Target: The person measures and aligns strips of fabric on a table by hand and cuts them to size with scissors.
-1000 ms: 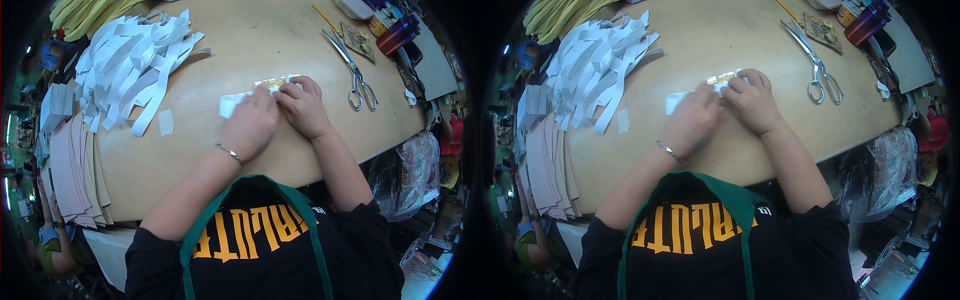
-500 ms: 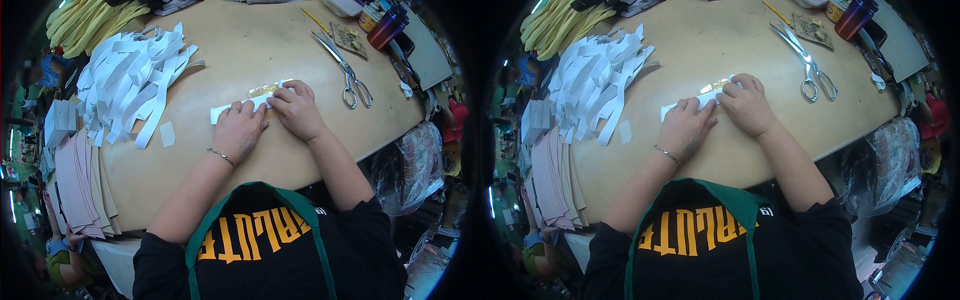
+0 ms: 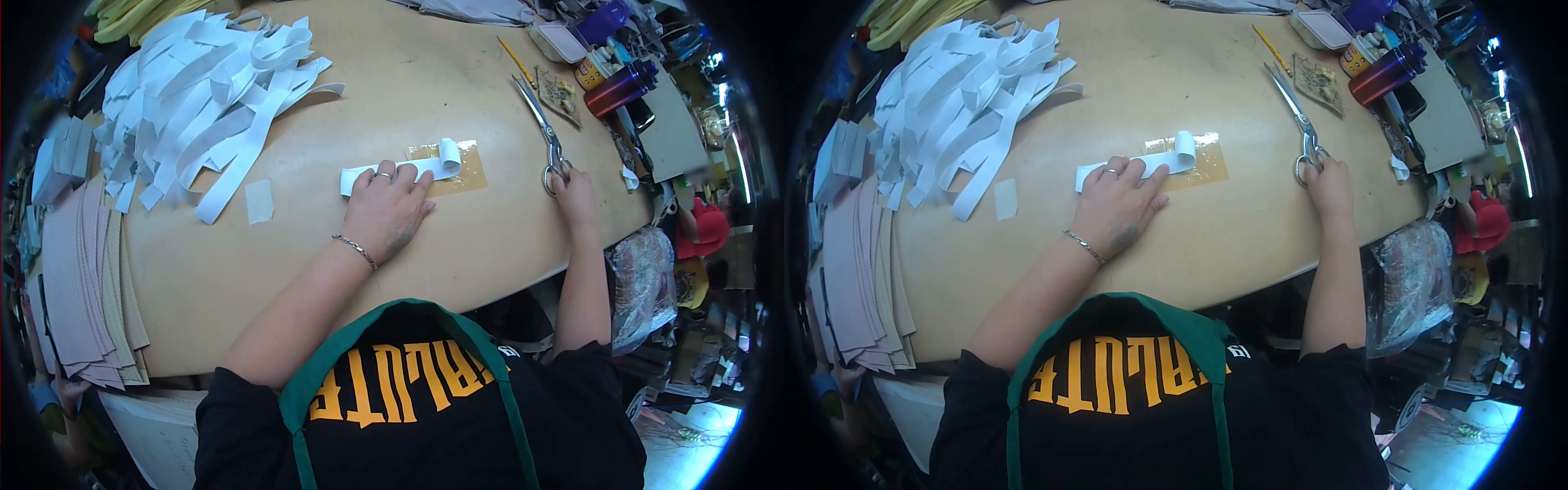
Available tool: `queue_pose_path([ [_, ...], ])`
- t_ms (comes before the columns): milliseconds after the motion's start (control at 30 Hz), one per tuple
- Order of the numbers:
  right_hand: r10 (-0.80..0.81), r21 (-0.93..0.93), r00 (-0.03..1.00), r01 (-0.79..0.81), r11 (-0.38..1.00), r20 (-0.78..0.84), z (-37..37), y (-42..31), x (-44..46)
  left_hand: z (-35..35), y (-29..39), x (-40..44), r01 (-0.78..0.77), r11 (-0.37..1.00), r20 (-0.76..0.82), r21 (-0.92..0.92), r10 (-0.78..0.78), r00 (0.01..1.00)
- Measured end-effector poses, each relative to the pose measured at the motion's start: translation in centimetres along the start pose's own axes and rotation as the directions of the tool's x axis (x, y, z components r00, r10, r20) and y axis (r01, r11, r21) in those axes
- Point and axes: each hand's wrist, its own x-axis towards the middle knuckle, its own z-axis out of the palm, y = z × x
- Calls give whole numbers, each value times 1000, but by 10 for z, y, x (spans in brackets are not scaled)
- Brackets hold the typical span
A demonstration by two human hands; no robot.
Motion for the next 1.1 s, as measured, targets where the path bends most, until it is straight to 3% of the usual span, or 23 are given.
queue_pose_path([
  [33, 26, 106, 982, -46, 993, 189, -16, -9, 7, -1, 0, 0, 8, 1000, 20, -14, -7, 1000],
  [133, 171, -53, 824, -170, 984, 540, -45, -44, 24, 1, -2, -1, 16, 999, 29, -44, -14, 999],
  [167, 156, 260, 773, -385, 885, 615, -44, -38, 23, 2, -3, -1, 16, 998, 25, -54, -15, 1000],
  [200, 104, 509, 726, -570, 645, 680, -39, -22, 15, 1, -3, 0, 25, 998, 24, -61, -23, 999],
  [233, 25, 652, 690, -695, 304, 724, -38, -11, 3, 1, -3, 0, 33, 997, 26, -72, -32, 999],
  [300, -259, 721, 680, -684, 115, 686, -50, -16, -52, 3, -4, 0, 47, 994, 23, -95, -45, 999],
  [400, -250, 699, 656, -624, 350, 712, -74, -53, -141, 2, -5, -1, 29, 993, 4, -113, -29, 1000],
  [433, -328, 710, 638, -678, 190, 697, -73, -55, -165, 3, -6, -2, 15, 994, -25, -111, -18, 1000],
  [467, -353, 704, 617, -672, 227, 703, -74, -54, -184, 3, -7, -1, 1, 994, -56, -109, -7, 998],
  [533, -345, 639, 540, -604, 475, 767, -83, -60, -202, 4, -8, -1, -6, 996, -89, -87, -1, 996],
  [600, -383, 626, 497, -572, 529, 778, -83, -66, -210, 6, -8, 0, -10, 998, -115, -68, 2, 993],
  [833, -336, 548, 446, -537, 641, 830, -78, -83, -198, 10, -11, 0, -8, 998, -136, -61, -1, 991],
  [1100, -241, 516, 477, -612, 600, 845, -80, -109, -183, 7, -10, -1, -2, 998, -126, -57, -5, 992],
])
